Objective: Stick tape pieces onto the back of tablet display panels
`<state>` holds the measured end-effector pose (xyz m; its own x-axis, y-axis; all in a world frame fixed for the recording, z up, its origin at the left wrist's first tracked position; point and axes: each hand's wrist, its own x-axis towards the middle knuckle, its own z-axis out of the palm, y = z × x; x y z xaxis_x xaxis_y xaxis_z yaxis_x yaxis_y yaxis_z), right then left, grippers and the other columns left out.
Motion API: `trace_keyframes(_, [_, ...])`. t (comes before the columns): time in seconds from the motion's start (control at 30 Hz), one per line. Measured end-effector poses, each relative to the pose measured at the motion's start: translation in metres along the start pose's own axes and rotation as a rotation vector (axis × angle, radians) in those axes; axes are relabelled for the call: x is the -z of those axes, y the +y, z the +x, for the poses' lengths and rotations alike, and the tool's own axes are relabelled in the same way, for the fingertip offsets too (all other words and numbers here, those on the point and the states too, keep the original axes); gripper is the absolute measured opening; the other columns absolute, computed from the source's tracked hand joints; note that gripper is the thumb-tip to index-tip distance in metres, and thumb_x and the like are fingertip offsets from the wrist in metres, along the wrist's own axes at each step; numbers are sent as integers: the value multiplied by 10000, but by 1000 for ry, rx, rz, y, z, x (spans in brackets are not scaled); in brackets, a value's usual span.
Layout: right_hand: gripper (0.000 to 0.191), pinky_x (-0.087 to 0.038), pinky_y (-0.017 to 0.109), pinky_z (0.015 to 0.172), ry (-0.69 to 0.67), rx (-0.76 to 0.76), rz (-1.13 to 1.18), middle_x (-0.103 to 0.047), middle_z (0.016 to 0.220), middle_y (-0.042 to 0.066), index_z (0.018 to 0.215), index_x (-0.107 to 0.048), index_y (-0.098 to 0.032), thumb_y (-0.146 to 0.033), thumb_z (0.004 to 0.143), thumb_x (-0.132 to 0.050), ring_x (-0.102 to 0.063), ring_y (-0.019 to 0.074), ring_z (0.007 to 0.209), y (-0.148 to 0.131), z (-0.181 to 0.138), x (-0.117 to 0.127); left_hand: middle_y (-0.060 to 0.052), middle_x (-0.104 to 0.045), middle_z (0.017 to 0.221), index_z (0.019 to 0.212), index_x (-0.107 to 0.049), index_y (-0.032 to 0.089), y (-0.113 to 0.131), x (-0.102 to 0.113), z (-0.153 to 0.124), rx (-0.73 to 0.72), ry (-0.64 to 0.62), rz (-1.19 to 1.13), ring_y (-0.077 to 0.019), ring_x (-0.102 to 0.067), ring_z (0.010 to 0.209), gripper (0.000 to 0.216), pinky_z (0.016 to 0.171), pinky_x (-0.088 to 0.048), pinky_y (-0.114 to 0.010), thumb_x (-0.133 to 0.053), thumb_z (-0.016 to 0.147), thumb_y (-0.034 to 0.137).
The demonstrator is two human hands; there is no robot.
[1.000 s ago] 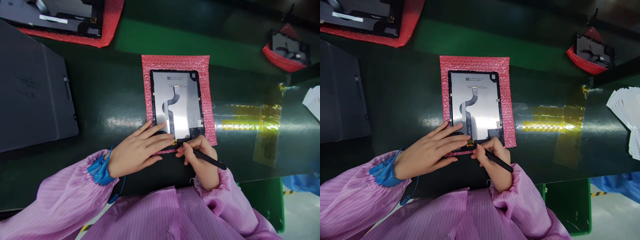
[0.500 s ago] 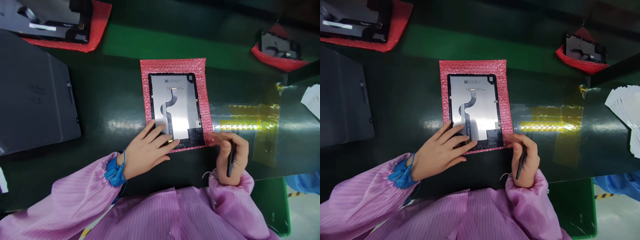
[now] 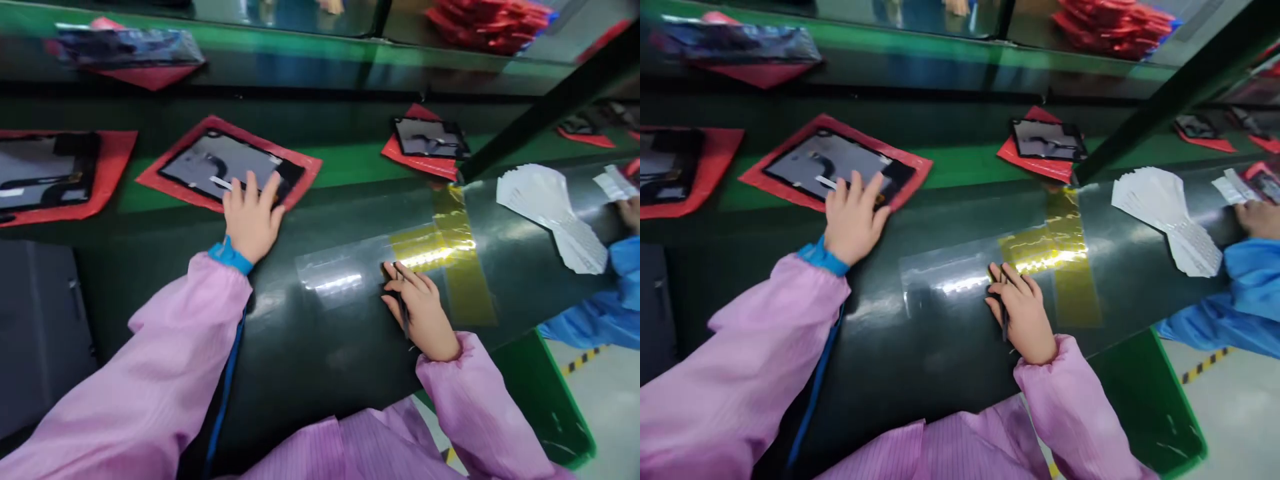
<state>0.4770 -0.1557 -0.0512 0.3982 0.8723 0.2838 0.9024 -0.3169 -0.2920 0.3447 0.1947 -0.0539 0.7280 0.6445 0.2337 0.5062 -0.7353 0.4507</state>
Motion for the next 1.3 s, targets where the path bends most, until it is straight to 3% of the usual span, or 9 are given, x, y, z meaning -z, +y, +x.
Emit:
trace_keyframes(0.07, [146,-429,560,1120,73,-78,15,-640,1485,148,1098,-595,-261,-388,1028,-577,-499,334,1479,6,-5,8,-177,-52,1772,1677,-257,209,-3,-14,52,105,100,-157,-512,17,1605,840,1230,-42,-765,-607,971,499])
trace_keyframes(0.2, [289,-467,596,1086,313,-441,-19,-620,1459,251,1098,-557,-228,-503,1009,-550,-596,377,1371,56,-37,25,-52,61,1788,1695,-147,252,5,-30,95,-142,169,-394,-394,156,1614,891,1303,58,-593,-546,991,626])
trace_keyframes(0.37, [382,-466,639,1088,227,-500,0,-608,1442,300,1048,-491,-238,-606,948,-516,-604,405,1356,165,-77,52,-136,-110,1775,1666,-259,220,32,-19,4,-546,-110,-287,-431,3,1621,682,1277,-131,-674,-428,1080,525])
trace_keyframes(0.5, [294,-435,716,1052,124,-401,-158,-670,1358,263,980,-483,-272,-561,925,-489,-589,457,1355,208,-42,91,-82,-318,1723,1603,-413,307,44,0,-86,-756,-304,-70,-368,-182,1617,530,1283,-222,-608,-481,1083,381])
trace_keyframes(0.6, [200,-456,595,1095,133,-291,-194,-626,1414,266,1042,-484,-254,-433,966,-434,-539,390,1420,189,36,91,-39,-431,1669,1598,-425,306,42,10,-117,-775,-315,4,-300,-326,1581,550,1317,-167,-526,-498,1054,272])
trace_keyframes(0.73, [244,-446,448,1099,-45,-152,-214,-664,1358,182,1149,-543,-222,-295,918,-572,-577,316,1352,129,170,38,-21,-483,1634,1594,-428,299,37,17,-125,-712,-341,2,-273,-350,1572,578,1321,-177,-496,-507,1026,229])
trace_keyframes(0.87, [281,-465,445,981,-130,-227,-247,-715,1185,227,1147,-585,-158,-114,871,-563,-668,328,1154,86,273,-2,-46,-559,1576,1595,-416,273,37,25,-127,-555,-341,-123,-243,-415,1540,539,1308,-249,-490,-463,1058,271])
trace_keyframes(1.1, [31,-469,399,717,66,-168,-116,-648,652,125,911,-622,-163,-146,926,-600,-710,297,749,60,320,-6,-95,-650,1478,1498,-541,226,34,37,-122,-392,-182,-450,-245,-468,1508,496,1237,-418,-430,-528,1003,257])
trace_keyframes(1.3, [306,-396,374,662,316,-89,-75,-494,579,-28,830,-483,-265,-262,799,-787,-609,232,598,-7,320,44,-150,-402,1675,1643,-305,249,57,22,-69,-295,98,-491,-286,-239,1615,624,1295,-273,-567,-460,1039,274])
